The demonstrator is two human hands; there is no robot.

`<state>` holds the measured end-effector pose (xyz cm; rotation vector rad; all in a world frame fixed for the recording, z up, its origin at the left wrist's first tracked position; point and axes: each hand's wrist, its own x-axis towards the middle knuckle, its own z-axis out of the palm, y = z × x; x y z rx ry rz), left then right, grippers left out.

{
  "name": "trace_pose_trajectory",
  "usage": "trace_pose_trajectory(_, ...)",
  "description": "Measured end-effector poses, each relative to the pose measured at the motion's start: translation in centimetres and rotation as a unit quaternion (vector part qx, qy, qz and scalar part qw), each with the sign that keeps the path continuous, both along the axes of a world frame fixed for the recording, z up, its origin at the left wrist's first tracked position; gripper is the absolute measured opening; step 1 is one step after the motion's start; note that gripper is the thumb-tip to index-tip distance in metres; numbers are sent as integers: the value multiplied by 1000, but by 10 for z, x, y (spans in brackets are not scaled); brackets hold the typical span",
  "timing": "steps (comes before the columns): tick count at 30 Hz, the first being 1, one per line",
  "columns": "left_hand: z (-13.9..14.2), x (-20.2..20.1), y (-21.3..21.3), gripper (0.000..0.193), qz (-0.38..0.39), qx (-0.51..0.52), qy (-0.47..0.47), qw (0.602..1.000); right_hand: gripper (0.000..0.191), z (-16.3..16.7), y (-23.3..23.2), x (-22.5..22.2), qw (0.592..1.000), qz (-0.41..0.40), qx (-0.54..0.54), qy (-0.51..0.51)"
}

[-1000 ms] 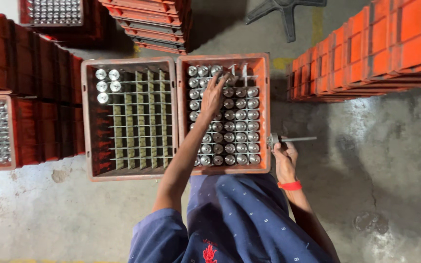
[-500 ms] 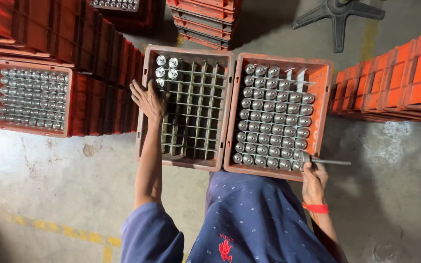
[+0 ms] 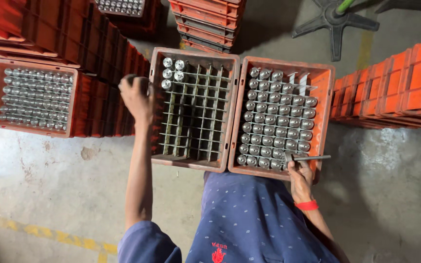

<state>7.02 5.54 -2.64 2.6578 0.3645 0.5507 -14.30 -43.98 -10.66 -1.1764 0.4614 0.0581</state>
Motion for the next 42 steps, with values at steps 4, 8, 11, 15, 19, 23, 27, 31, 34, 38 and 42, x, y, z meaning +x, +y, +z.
trace_pose_trajectory(4,-36,14,-14,67,-7,84,60,995,42,23,-3,8,994,29,104,-15)
trace_pose_trajectory(8,-64,30,-19,60,-5,86,65,994,48,41,-20,-1,968,22,240,-74)
trace_pose_trajectory(11,-66,42,-24,54,-7,68,62,996,53,33,-26,-12,978,10,195,-68)
trace_pose_trajectory(15,-42,31,-18,48,-4,50,71,996,38,19,-24,-38,994,4,90,-67)
trace_pose_trajectory(19,4,-24,0,41,-114,-151,-66,980,50,16,-16,-58,997,-28,52,40)
trace_pose_trajectory(23,-16,-53,-67,35,-101,-532,9,840,52,3,4,-31,996,37,74,24)
trace_pose_trajectory(27,-57,-99,-177,17,-115,-527,165,826,54,11,28,5,993,116,-10,2)
trace_pose_trajectory(31,-53,-161,-241,27,-181,-398,172,883,51,47,33,31,985,165,-54,-13)
trace_pose_trajectory(34,-37,-182,-268,29,-170,-407,209,873,45,68,28,38,973,206,-75,-74)
trace_pose_trajectory(38,-28,-182,-285,33,-207,-328,225,894,47,66,14,35,962,239,-60,-118)
trace_pose_trajectory(42,-27,-189,-300,33,-239,-330,249,878,50,45,-13,24,973,222,-47,-48)
